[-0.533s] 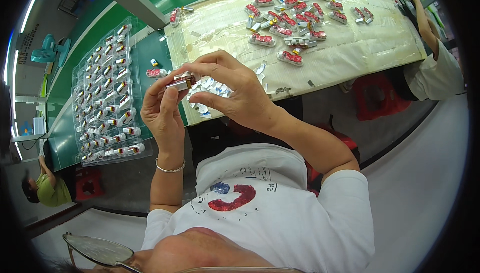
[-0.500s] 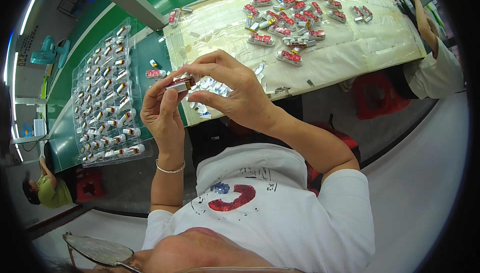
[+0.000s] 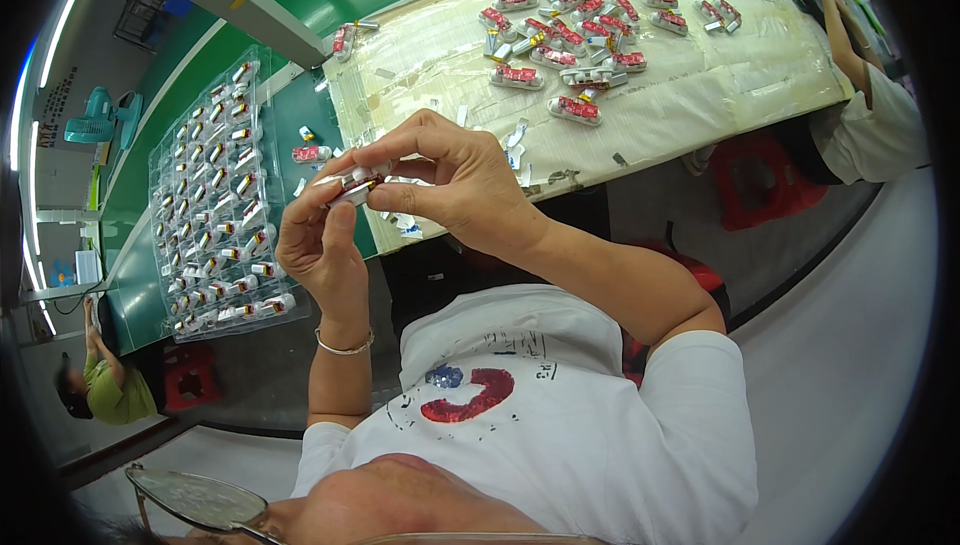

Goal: The person sits at a green workbench and repeatedly picks up small cylindrical batteries and rectangular red-and-white components. They insert the batteries into the components by hand and place the assembled units into a clear plastic tray. The process is repetitive and performed one unit at a time.

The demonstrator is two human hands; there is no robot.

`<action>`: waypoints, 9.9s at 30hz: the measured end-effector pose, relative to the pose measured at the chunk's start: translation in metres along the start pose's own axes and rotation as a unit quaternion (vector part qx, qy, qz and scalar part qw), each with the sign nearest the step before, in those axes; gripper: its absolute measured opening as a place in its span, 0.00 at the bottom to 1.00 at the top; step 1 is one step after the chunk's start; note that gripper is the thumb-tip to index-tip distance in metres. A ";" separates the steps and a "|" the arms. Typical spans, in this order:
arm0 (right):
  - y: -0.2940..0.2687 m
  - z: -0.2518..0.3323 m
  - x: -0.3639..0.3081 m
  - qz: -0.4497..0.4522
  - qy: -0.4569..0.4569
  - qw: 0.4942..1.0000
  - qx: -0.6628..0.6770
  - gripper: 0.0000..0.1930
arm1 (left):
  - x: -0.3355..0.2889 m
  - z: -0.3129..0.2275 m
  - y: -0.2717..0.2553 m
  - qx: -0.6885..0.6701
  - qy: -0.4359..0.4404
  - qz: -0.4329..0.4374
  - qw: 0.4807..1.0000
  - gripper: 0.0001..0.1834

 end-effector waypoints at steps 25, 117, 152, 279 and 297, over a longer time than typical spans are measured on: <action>-0.008 -0.020 0.025 -0.009 0.171 0.985 -0.005 0.21 | 0.001 0.025 -0.029 -0.144 -0.296 -0.181 0.927 0.14; -0.013 0.023 0.040 -0.007 -0.238 0.861 -0.450 0.14 | 0.045 0.031 -0.030 -0.161 -0.420 0.105 0.887 0.13; 0.012 0.025 0.028 0.062 -0.199 0.735 -0.646 0.05 | 0.011 0.016 -0.036 -0.050 -0.420 -0.054 0.905 0.10; 0.015 0.027 0.018 -0.013 -0.275 0.732 -0.623 0.15 | -0.008 0.007 -0.016 0.119 -0.141 -0.020 0.983 0.16; 0.011 0.018 0.010 0.006 -0.277 0.701 -0.657 0.18 | -0.009 -0.007 -0.014 0.198 -0.128 0.049 0.971 0.15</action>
Point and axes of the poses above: each hand's wrist, its own x-axis towards the middle knuckle, its own y-axis out of the palm, z = x × y, the point moved 2 cm from there along x, towards the middle knuckle, and after that the axes turned 12 degrees about y, right-handed, at the moved point
